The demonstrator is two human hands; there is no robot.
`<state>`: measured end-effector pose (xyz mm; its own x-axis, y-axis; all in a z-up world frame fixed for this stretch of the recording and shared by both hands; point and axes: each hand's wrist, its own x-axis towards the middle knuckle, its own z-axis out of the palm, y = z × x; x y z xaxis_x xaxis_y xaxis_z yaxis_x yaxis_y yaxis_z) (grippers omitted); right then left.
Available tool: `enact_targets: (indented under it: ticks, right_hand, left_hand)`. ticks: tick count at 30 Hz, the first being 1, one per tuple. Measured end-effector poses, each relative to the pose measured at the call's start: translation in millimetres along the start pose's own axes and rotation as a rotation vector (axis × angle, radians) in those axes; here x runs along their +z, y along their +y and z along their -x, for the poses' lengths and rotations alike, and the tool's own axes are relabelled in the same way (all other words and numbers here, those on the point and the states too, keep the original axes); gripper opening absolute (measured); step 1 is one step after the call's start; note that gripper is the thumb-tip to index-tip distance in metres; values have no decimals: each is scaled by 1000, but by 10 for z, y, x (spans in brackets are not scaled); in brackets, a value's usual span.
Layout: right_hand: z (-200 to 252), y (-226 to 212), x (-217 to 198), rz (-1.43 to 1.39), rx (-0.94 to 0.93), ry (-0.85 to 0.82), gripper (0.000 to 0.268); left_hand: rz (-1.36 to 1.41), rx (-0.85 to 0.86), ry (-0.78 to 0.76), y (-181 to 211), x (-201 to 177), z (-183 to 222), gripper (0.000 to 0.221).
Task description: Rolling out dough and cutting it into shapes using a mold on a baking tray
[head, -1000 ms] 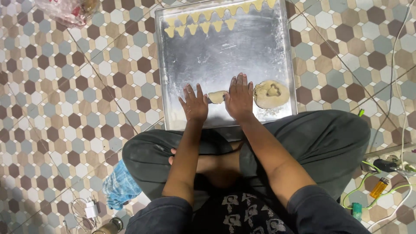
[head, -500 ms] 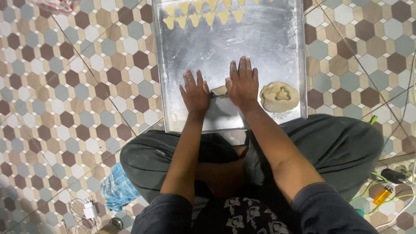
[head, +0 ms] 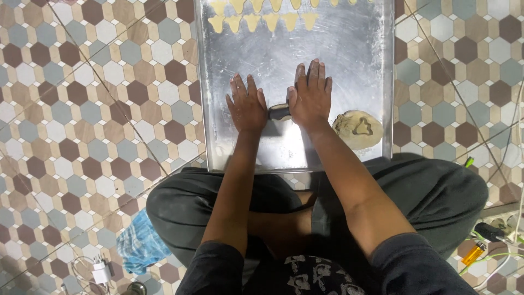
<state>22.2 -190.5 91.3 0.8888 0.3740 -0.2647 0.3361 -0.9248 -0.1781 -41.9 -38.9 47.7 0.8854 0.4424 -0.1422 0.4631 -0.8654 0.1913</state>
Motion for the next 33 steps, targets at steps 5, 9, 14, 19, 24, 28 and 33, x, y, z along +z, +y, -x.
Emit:
enact_targets:
  ticks: [5, 9, 14, 19, 24, 28, 33]
  right_hand:
    - [-96, -62, -58, -16, 33, 36, 63]
    - [-243, -60, 16, -19, 63, 71, 64]
    - [-354, -92, -32, -39, 79, 77, 64]
    - [-459, -100, -13, -55, 93, 112, 65]
    - [-579, 1, 161, -71, -47, 384, 70]
    - [-666, 19, 170, -87, -15, 355, 71]
    - [-801, 38, 192, -91, -17, 417, 73]
  left_hand:
    - [22, 22, 81, 29, -12, -146, 52]
    - [26, 22, 116, 56, -39, -285, 52]
    - [24, 26, 158, 88, -18, -421, 52]
    - [17, 13, 205, 96, 9, -523, 52]
    - [76, 25, 282, 82, 62, -628, 57]
    - [144, 30, 287, 81, 74, -708, 53]
    - [163, 65, 313, 95, 49, -812, 45]
